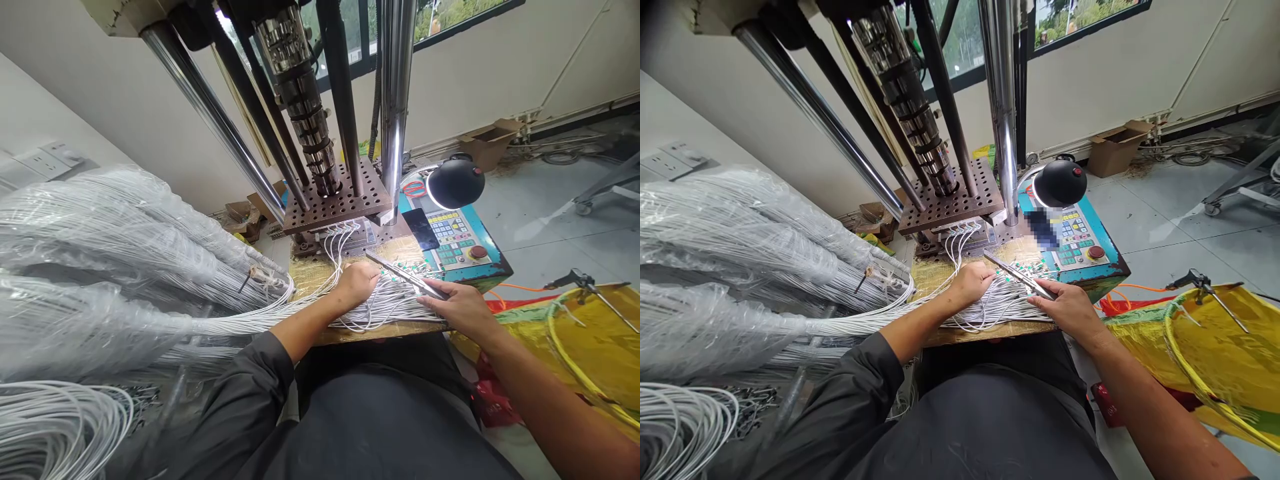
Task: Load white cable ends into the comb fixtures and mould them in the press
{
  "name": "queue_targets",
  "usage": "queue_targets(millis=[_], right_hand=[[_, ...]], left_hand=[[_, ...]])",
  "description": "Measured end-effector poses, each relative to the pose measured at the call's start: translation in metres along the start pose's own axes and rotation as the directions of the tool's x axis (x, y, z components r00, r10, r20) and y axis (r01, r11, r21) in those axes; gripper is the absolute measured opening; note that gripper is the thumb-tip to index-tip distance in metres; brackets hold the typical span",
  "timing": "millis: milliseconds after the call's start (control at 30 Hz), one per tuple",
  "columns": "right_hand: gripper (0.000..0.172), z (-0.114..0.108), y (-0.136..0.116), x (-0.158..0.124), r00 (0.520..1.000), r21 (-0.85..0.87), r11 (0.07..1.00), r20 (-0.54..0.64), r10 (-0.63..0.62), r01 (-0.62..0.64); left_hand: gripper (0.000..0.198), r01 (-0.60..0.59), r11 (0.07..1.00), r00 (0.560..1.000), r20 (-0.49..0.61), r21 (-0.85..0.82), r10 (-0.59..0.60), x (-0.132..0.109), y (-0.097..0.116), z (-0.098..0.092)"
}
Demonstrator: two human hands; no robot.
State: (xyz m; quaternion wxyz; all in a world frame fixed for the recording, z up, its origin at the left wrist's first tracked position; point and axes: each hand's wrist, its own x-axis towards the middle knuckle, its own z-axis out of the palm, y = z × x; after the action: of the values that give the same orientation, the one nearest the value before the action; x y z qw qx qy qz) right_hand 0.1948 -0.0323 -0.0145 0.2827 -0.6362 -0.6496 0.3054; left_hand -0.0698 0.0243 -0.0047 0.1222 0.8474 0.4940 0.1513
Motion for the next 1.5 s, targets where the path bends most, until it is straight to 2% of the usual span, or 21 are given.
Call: queue_targets(millis=[300, 633, 1100, 1333, 1400, 1500], right_hand=[[0.058, 0.001, 0.002, 0.001, 1.000, -0.025, 1.000, -0.006, -0.010, 0.009], [0.056, 0.001, 0.004, 0.001, 0.999, 0.021, 1.000, -0.037, -0.004, 0.005], [0.056, 0.002, 0.005, -0.001, 0.999, 0.016, 1.000, -0.024, -0.022, 0.023], [0.053, 0.004, 0.006, -0.002, 0.998, -0.008, 0.999, -0.040, -0.038, 0.037], [0.052, 0.004, 0.005, -0.002, 0.999, -0.017, 0.999, -0.039, -0.034, 0.034], [0.054, 0.005, 0.005, -0.003, 0.999, -0.033, 0.999, -0.037, -0.019, 0.017]], left_hand=[[0.033, 0.018, 0.997, 1.000, -0.001, 0.080, -0.018, -0.004, 0.007, 0.002], [0.031, 0.012, 0.986, 0.999, 0.050, 0.166, -0.021, -0.005, 0.010, -0.005], [0.033, -0.014, 0.993, 0.995, 0.103, 0.115, 0.002, 0.001, 0.008, -0.009], [0.032, 0.052, 0.994, 0.993, 0.102, 0.097, -0.062, 0.003, 0.007, -0.008], [0.028, 0.071, 0.991, 0.994, 0.075, 0.114, -0.080, 0.000, 0.011, -0.008], [0.019, 0.032, 0.982, 0.997, -0.070, 0.184, -0.020, -0.012, 0.024, -0.009]])
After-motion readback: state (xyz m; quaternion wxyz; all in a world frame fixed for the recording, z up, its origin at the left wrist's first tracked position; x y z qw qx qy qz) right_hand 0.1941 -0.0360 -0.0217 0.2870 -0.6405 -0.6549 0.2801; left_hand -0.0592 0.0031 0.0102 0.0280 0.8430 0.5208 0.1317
